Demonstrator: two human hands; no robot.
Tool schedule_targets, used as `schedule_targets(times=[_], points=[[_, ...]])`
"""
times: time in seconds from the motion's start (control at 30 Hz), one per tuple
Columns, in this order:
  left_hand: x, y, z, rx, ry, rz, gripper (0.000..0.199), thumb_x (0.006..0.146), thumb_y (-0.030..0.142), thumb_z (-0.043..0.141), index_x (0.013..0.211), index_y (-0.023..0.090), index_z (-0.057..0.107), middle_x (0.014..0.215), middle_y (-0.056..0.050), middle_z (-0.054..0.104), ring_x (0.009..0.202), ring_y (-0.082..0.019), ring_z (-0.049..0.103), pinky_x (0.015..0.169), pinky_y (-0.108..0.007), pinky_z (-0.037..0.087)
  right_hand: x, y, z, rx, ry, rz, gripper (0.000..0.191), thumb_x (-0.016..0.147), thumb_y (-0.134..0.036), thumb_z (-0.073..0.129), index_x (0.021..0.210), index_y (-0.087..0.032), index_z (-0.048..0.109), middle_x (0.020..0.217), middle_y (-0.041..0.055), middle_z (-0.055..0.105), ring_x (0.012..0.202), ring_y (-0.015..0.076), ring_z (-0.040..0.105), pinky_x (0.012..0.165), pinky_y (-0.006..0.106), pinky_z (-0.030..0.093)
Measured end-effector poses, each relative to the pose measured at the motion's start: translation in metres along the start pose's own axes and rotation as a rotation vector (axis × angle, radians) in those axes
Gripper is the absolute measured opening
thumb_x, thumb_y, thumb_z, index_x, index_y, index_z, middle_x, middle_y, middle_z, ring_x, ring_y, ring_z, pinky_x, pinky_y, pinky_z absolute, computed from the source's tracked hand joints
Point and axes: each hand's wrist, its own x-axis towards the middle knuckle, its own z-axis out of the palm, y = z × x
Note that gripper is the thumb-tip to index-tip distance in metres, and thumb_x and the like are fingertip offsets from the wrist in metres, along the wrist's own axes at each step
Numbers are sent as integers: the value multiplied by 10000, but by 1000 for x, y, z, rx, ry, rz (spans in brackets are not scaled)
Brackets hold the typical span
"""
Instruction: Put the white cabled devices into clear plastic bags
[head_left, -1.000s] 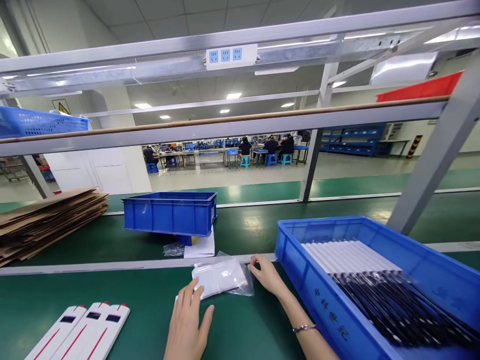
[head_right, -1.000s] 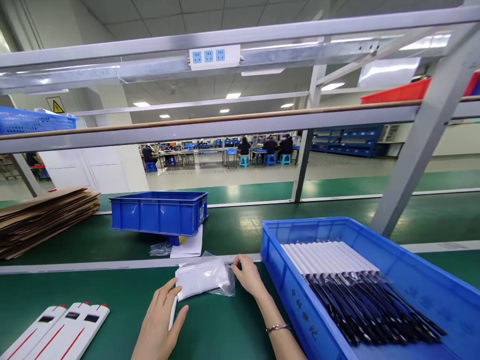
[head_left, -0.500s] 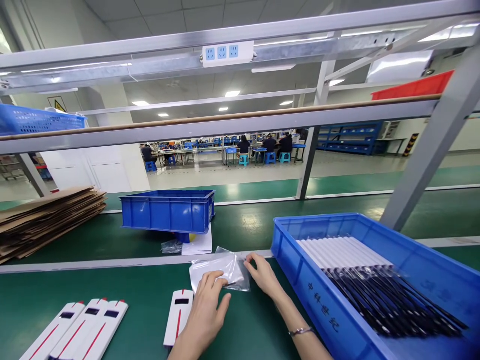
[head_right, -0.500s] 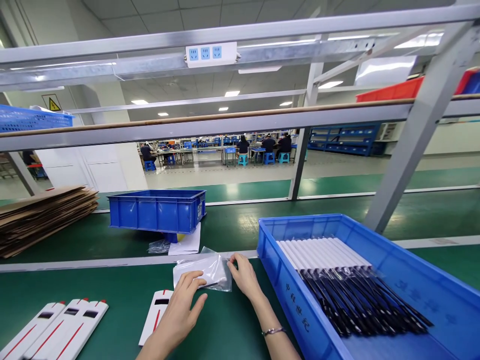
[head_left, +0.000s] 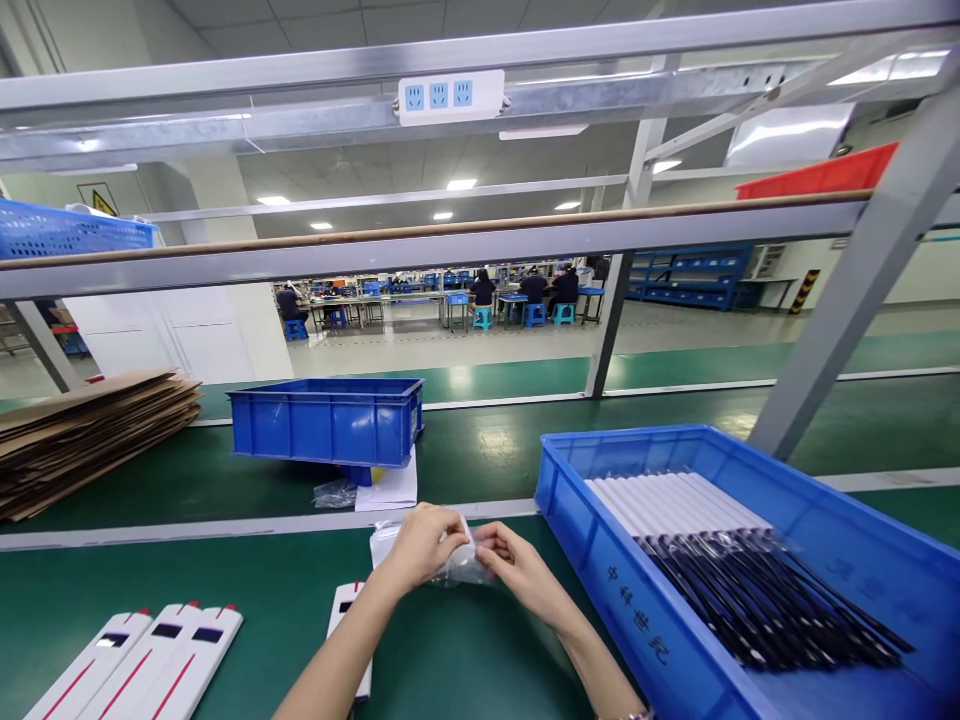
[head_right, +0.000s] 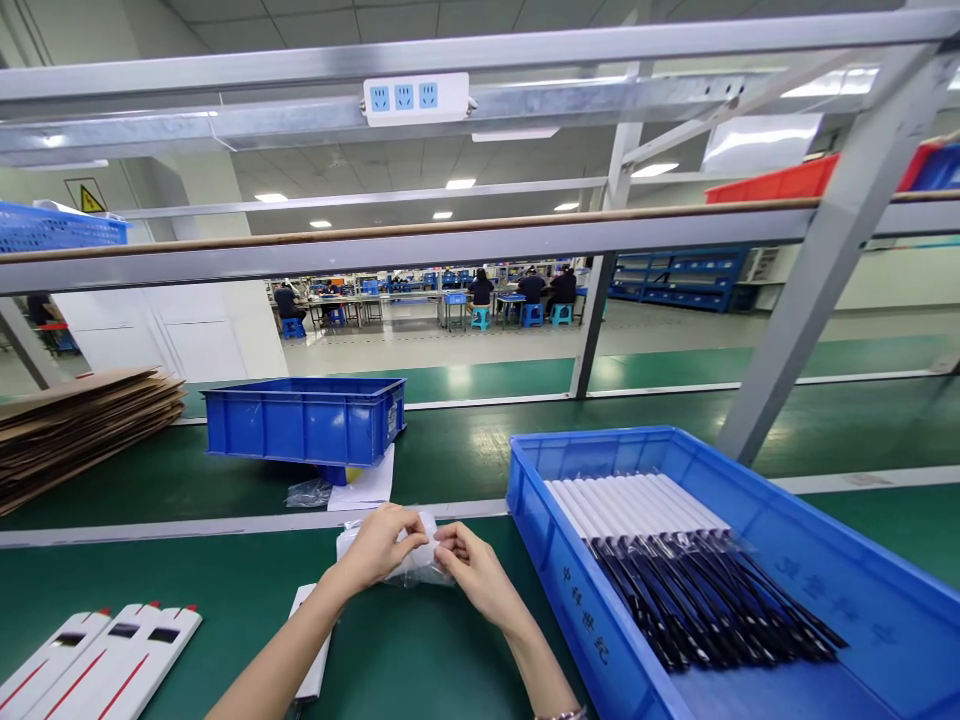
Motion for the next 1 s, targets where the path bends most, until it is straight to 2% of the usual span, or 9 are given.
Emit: schedule_targets(times=[0.1,0.2,0.33,0.43,0.53,0.63,0.73,0.83,1.0], points=[[0,-9,-1,-65,57,-41,255,957,285,568,801,214,757,825,-47,783,809,-226,705,795,-299,501,6,18,-2,59,6,59,315,916,-529,591,898,-217,552,697,-40,598,628,154,615,608,292,504],[-1,-14,-10,-124,207,-122,322,996,322,479,892,202,759,878,-63,779,861,-229,707,819,-300,501,10,35,-2,43,62,109,330,923,-537,599,883,-215,541,667,-66,570,559,123,576,563,276,484],[-9,-14,-42,-184,451,-261,407,1034,404,390,1035,165,720,771,-42,702,749,-202,664,717,-267,485,10,51,-4,-108,195,148,323,936,-502,616,806,-218,532,630,-82,534,531,116,531,537,263,438],[-27,-8,-66,-211,530,-327,435,1018,479,411,1037,158,704,620,23,550,583,-169,543,579,-242,407,8,52,-5,-259,271,144,268,922,-421,631,766,-222,541,606,-79,517,570,141,524,620,306,444],[-54,5,-69,-312,431,-403,422,959,523,480,920,167,704,586,42,470,556,-157,474,545,-236,350,5,37,-4,-361,366,116,164,871,-379,599,857,-216,580,766,18,607,775,240,589,803,439,462],[-81,21,-51,-411,259,-503,437,925,547,486,846,166,686,586,38,452,555,-154,442,542,-241,309,-1,7,2,-358,375,50,319,880,-448,519,1022,-179,617,1082,166,631,1080,354,552,974,516,398],[-99,29,-27,-478,169,-549,481,912,593,467,827,164,668,594,38,427,557,-152,407,546,-250,284,-15,-29,15,-240,150,13,426,965,-555,410,1007,-214,661,1000,101,696,956,285,632,861,396,482],[-109,29,-10,-526,148,-553,492,916,610,460,833,166,654,628,25,464,574,-157,417,563,-258,303,-32,-53,30,-150,-55,3,404,966,-571,464,989,-246,703,981,35,737,931,233,658,832,320,489],[-116,21,7,-575,135,-546,480,940,607,462,819,172,626,657,12,500,605,-165,470,576,-258,328,-48,-55,46,-158,-83,49,379,950,-534,500,743,-221,554,721,-14,553,707,182,492,665,299,363]])
